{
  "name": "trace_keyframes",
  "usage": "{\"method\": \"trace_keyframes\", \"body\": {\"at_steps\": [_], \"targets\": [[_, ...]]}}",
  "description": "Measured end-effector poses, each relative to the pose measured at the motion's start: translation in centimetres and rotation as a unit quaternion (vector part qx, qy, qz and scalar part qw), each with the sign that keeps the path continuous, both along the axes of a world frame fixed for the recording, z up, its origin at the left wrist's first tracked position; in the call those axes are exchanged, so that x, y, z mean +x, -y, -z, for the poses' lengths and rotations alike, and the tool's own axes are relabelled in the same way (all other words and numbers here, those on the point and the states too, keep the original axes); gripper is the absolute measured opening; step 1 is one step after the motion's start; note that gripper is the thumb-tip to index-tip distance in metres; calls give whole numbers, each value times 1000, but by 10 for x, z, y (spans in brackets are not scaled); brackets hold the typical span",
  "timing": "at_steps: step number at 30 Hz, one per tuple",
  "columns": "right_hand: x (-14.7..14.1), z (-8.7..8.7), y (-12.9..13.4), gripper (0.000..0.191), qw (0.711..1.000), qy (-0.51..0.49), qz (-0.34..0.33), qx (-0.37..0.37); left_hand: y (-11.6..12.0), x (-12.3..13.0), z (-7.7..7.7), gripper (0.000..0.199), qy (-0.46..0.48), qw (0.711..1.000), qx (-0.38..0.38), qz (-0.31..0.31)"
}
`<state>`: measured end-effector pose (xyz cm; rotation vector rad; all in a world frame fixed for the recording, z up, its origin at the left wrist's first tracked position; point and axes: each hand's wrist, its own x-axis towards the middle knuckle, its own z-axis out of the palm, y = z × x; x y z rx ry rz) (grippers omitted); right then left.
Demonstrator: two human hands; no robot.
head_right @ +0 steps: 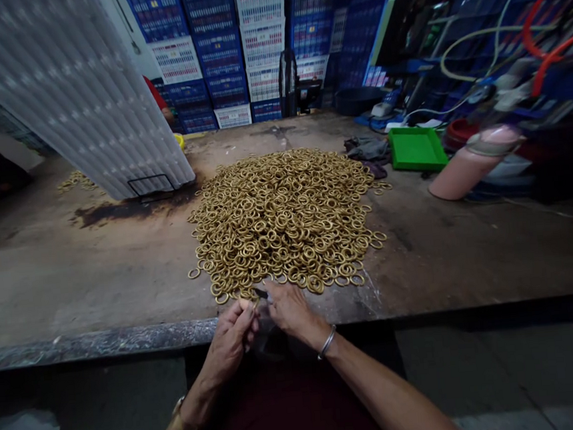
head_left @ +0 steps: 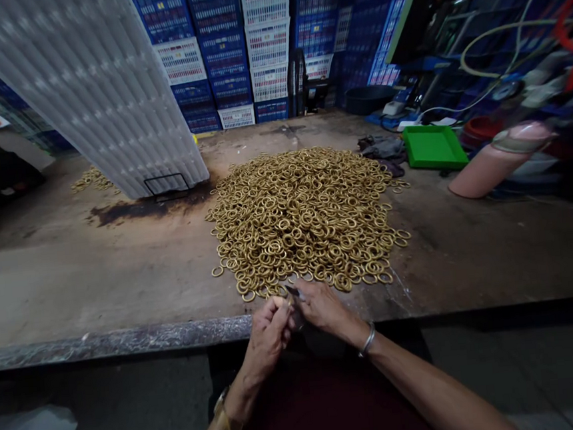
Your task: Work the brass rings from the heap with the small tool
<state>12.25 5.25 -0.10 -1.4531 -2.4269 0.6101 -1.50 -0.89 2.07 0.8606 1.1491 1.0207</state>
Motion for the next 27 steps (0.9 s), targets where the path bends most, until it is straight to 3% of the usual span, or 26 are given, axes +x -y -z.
{"method": "trace_keyframes", "body": {"at_steps": [3, 6, 10, 16, 19, 22, 24, 27], "targets": [[-1, 2, -9, 19, 999, 19, 43, 25, 4, 0, -1, 29, 86, 996, -19, 19], [-5, 4, -15, 20, 996, -6, 67, 61, 3, 1, 3, 28, 150, 988, -16, -11], [-18, -1, -20, 30, 995, -10, 46, 83, -1, 0, 10, 27, 179, 982, -24, -47], [-26, -5, -25, 18, 997, 38, 41, 60, -3, -6, 7, 27, 263, 961, -62, -55], [-20, 0, -27, 19, 996, -35, 53, 55, -3, -9, 8, 24, 305, 946, -98, -50], [-11, 3, -31, 16, 981, -168, 98, 0, -6, -8, 9, 21, 315, 941, -112, -59], [-5, 2, -32, 14, 954, -263, 133, -56, -10, -5, 9, 23, 305, 944, -107, -68], [2, -3, -28, 16, 888, -391, 174, -171, -18, 1, 8, 26, 270, 955, -86, -84]]}}
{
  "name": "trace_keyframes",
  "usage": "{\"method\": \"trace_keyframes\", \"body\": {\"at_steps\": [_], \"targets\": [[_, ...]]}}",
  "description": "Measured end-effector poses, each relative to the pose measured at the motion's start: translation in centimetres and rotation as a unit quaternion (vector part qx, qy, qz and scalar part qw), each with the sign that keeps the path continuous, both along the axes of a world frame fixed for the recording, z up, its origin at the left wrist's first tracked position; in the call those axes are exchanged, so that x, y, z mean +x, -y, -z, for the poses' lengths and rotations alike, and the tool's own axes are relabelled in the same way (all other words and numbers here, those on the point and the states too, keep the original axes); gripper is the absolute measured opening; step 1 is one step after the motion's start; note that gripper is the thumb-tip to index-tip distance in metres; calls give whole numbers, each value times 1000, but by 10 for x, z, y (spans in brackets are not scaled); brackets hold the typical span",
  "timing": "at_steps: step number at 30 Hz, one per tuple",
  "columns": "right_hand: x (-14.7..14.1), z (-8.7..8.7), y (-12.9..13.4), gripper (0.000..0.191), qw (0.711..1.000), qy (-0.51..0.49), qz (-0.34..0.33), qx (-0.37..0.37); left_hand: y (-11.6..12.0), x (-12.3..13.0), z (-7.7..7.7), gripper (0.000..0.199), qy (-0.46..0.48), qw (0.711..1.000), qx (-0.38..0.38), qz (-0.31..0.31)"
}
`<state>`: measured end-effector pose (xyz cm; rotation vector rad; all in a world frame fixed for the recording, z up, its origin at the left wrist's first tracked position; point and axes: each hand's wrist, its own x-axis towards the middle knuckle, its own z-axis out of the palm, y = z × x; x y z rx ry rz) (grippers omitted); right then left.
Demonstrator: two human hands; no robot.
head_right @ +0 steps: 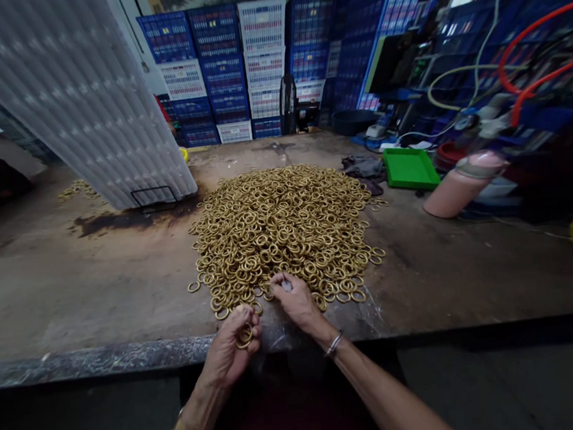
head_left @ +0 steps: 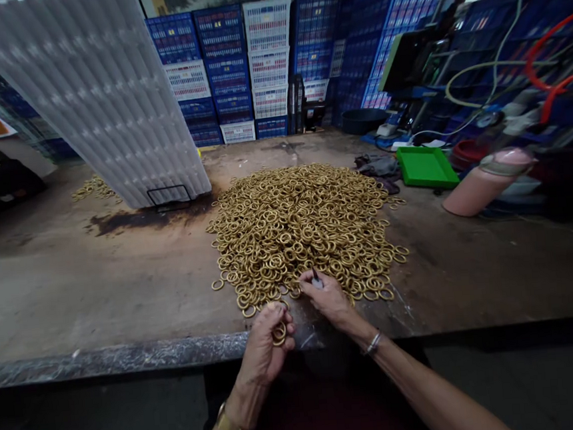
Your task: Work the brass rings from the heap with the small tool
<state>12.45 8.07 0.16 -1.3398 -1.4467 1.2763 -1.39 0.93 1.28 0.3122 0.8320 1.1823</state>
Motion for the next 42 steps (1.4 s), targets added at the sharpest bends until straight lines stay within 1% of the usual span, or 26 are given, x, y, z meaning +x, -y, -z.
{"method": "trace_keyframes", "body": {"at_steps": [3, 5, 8, 12, 14, 16, 18, 20, 22, 23, 25, 26, 28, 31, 33, 35, 36, 38, 40, 42], "targets": [[3, -6, 7, 25, 986, -138, 0, -97, -7, 7, 1, 32, -87, 995, 25, -30], [2, -10, 11, 29, 972, -195, -13, -127, -9, 12, 2, 36, -159, 985, 48, -41], [1, -14, 17, 30, 954, -244, -53, -164, -11, 16, 2, 37, -248, 965, 81, -41], [-1, -15, 22, 31, 930, -290, -96, -205, -13, 19, -2, 24, -303, 945, 117, -36], [-2, -13, 23, 30, 933, -282, -99, -200, -14, 20, -3, 19, -321, 935, 141, -52], [-2, -12, 23, 29, 951, -243, -84, -172, -14, 19, -3, 16, -358, 916, 165, -77], [-3, -12, 22, 27, 971, -187, -65, -132, -14, 17, -1, 14, -410, 888, 189, -91], [-3, -14, 19, 25, 988, -119, -59, -81, -14, 14, 3, 11, -455, 861, 207, -91], [-4, -17, 17, 24, 997, -42, -58, -24, -15, 13, 5, 10, -479, 846, 219, -87], [-5, -18, 17, 24, 998, -7, -55, -1, -15, 12, 6, 10, -484, 842, 223, -83], [-6, -20, 16, 23, 998, 34, -49, 14, -15, 12, 5, 12, -475, 848, 227, -65], [-6, -20, 16, 23, 998, 39, -47, 9, -15, 12, 3, 14, -461, 857, 225, -52], [-7, -19, 16, 23, 998, 29, -48, -7, -14, 13, 0, 18, -418, 887, 197, -19], [-7, -16, 17, 23, 998, -12, -55, -29, -11, 13, -4, 27, -337, 933, 123, 24], [-6, -13, 17, 23, 996, -41, -58, -45, -9, 13, -4, 32, -291, 951, 98, 34], [-4, -11, 16, 22, 998, -32, -48, -39, -8, 13, -3, 33, -268, 958, 95, 24], [-2, -10, 16, 21, 999, -4, -40, -22, -8, 13, -3, 33, -267, 959, 97, 18], [1, -8, 18, 19, 995, 77, -39, 39, -8, 13, -3, 31, -284, 953, 102, 8], [4, -5, 20, 16, 978, 156, -72, 117, -8, 14, -4, 29, -309, 945, 109, 2], [5, -3, 24, 13, 952, 214, -117, 184, -8, 14, -4, 28, -328, 938, 114, -2]]}}
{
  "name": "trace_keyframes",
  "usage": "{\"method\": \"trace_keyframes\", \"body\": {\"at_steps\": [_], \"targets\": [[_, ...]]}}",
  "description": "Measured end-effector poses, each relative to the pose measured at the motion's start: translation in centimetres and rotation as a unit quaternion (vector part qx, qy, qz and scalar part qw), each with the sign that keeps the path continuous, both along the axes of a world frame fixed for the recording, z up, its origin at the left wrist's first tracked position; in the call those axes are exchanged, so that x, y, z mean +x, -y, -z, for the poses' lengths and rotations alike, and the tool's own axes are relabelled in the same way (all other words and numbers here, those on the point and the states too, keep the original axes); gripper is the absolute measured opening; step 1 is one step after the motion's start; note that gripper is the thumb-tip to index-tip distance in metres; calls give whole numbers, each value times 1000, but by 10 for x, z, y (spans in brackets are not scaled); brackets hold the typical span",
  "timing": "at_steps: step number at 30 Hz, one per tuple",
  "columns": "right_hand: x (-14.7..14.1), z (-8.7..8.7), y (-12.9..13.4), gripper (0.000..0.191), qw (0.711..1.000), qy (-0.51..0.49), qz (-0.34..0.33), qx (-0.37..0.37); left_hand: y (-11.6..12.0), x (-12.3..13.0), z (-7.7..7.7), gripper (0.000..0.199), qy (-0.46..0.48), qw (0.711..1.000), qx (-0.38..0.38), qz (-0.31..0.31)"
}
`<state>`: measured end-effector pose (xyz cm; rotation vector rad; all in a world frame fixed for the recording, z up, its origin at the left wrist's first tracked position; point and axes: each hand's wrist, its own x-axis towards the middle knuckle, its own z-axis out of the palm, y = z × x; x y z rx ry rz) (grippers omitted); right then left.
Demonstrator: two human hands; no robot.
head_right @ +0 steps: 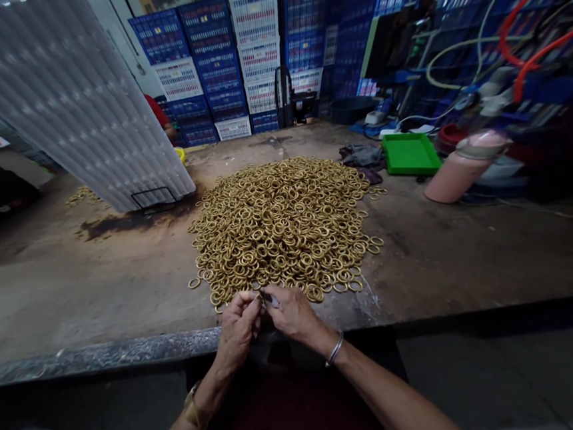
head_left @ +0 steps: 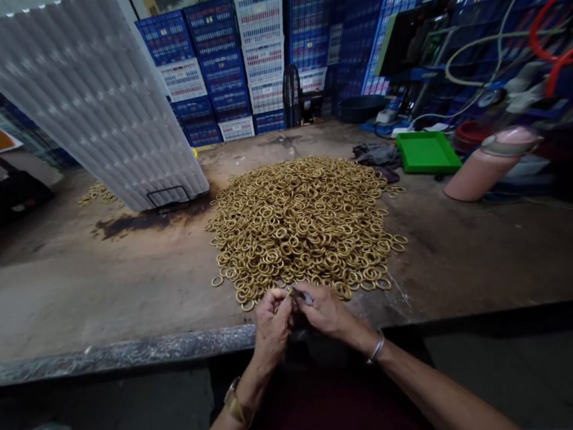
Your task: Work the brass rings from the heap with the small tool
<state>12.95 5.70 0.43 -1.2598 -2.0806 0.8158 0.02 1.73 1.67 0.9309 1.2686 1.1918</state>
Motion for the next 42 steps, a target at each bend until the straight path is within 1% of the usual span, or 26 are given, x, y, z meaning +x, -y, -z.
{"method": "trace_keyframes", "body": {"at_steps": [1, 3, 9, 14, 20, 24, 26, 27, 29, 30, 31, 33, 35, 36, 38, 40, 42], "targets": [[0, 1, 1, 13, 999, 25, -17, 22, 0, 0, 0, 27, -5, 1000, 4, -2], [0, 2, 4, 14, 997, 59, -30, 44, 1, 0, 2, 25, -6, 1000, 12, -5], [-1, 1, 6, 14, 993, 100, -38, 50, 3, -1, 4, 23, -12, 1000, 16, 4], [-4, 1, 8, 15, 988, 146, -23, 37, 4, -2, 3, 27, -28, 999, 25, 5], [-9, 2, 4, 19, 982, 186, -43, -6, 9, -5, 5, 31, -36, 999, 7, -13], [-9, 2, -6, 21, 981, 196, -5, -12, 18, -7, 1, 28, -1, 1000, 12, 11], [-10, 1, -9, 18, 988, 150, 3, -19, 20, -8, 0, 26, 53, 998, 13, 24], [-11, 0, -10, 16, 994, 103, 7, -33, 19, -8, 1, 25, 90, 996, 11, 25], [-15, -2, -10, 15, 995, -19, 20, -101, 17, -9, 2, 23, 164, 986, 4, 19], [-17, -3, -9, 15, 984, -79, 27, -154, 15, -10, 3, 22, 195, 981, -1, 16], [-19, -4, -7, 17, 967, -130, 30, -215, 13, -10, 4, 22, 219, 976, -7, 14], [-21, -4, -4, 21, 925, -201, 13, -323, 10, -11, 5, 23, 246, 969, -18, 10], [-21, -4, -1, 28, 890, -247, -16, -383, 8, -11, 7, 25, 251, 968, -30, 2], [-21, -4, 0, 30, 881, -263, -22, -393, 8, -11, 7, 26, 249, 968, -36, -2], [-20, -3, 1, 29, 878, -279, -15, -388, 7, -10, 9, 27, 242, 969, -44, -9], [-20, -2, 0, 25, 892, -273, 3, -361, 7, -10, 11, 28, 229, 972, -44, -17], [-19, -1, -1, 18, 919, -247, 22, -307, 8, -9, 12, 29, 215, 975, -41, -27]]}}
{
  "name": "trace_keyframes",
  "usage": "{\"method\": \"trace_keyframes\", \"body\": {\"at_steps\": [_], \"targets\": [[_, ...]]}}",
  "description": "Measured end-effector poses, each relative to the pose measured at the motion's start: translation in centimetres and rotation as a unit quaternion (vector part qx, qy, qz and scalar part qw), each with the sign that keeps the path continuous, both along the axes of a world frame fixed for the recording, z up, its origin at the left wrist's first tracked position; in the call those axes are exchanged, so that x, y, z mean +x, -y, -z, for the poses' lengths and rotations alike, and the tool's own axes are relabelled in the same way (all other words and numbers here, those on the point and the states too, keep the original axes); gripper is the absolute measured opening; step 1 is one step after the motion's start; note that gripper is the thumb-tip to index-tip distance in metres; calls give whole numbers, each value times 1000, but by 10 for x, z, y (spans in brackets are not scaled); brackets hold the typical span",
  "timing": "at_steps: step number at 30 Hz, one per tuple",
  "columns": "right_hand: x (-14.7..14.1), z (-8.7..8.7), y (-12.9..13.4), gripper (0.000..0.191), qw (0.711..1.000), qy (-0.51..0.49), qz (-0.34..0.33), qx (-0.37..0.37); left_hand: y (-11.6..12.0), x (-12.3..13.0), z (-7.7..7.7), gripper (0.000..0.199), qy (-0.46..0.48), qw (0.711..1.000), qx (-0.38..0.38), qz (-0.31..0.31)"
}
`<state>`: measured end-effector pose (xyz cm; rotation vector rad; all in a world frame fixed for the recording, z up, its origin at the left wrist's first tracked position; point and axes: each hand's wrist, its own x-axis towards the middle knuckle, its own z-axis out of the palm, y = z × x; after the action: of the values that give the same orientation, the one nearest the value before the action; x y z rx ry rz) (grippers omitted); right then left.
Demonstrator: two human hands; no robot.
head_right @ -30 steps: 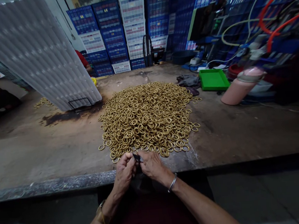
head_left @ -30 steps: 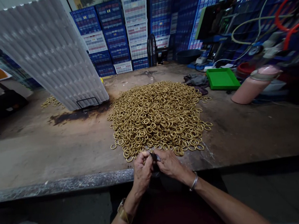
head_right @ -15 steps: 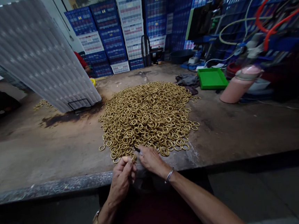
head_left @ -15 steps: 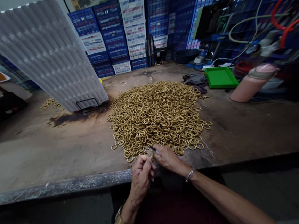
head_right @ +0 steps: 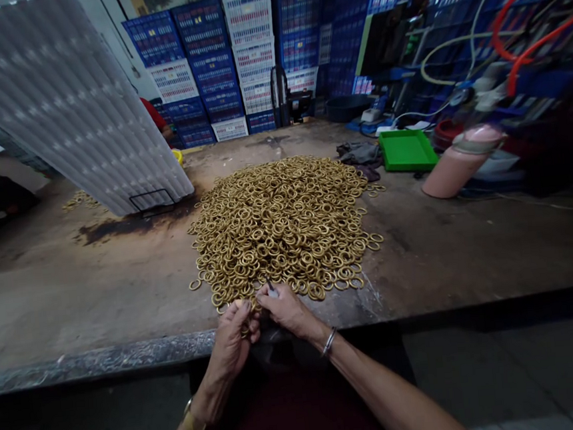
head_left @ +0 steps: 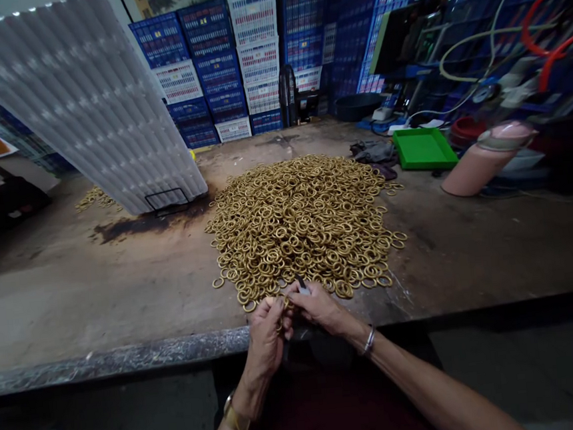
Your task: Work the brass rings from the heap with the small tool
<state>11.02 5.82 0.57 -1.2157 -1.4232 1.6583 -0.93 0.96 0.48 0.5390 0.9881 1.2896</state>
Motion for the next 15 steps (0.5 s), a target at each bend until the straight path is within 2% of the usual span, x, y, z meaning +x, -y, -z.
{"method": "trace_keyframes", "body": {"at_steps": [4, 7, 9, 12, 15], "targets": [[2, -5, -1, 13, 984, 77, 15, 162, 1, -1, -2, 30, 2, 1000, -13, -14], [2, -8, -1, 14, 968, 89, -12, 234, 2, -2, -5, 29, 13, 999, -21, 23], [1, -8, 0, 14, 967, 83, -13, 240, 2, -1, -6, 27, 14, 999, -19, 42], [-1, -3, -1, 15, 976, 73, 18, 206, 3, 0, -4, 26, -11, 1000, -7, 28], [-1, 1, -3, 16, 982, 75, 21, 173, 3, 1, 0, 23, -111, 994, 13, 12]]}}
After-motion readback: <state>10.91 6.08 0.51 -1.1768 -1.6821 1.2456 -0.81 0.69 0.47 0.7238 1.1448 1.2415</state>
